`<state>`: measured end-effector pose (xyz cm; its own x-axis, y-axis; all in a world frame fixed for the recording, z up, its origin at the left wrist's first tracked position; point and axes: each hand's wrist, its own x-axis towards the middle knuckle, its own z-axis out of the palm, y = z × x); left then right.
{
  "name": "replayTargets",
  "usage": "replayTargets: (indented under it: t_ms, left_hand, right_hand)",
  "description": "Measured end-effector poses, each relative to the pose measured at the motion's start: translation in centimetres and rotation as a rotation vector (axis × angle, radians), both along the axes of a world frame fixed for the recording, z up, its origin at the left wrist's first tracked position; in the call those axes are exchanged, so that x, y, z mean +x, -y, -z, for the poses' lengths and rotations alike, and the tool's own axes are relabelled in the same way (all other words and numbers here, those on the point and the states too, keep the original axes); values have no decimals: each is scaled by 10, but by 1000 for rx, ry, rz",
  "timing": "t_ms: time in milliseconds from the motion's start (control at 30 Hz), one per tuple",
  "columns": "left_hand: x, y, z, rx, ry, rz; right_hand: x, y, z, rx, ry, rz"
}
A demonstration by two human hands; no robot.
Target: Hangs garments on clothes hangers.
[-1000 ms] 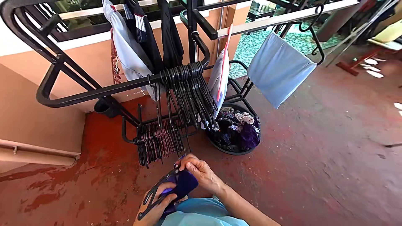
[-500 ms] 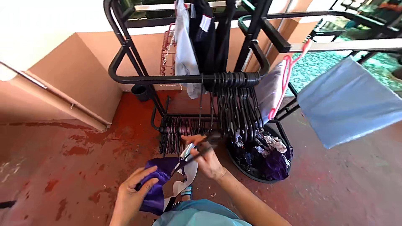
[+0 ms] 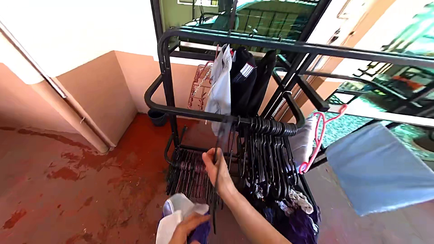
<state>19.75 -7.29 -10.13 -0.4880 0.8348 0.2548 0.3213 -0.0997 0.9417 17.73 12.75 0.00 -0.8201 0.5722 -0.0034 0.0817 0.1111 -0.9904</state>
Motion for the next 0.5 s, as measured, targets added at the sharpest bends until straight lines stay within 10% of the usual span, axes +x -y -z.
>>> replayTargets:
  t_ms: [200,500]
  left_hand:
    - [-3,-37,-7,-231,173,-331]
    - [-61,-69,-17,81,799,-220]
  right_hand:
    - [-5,10,13,409,319,-128]
    - [58,-31,8,458,-285,-783]
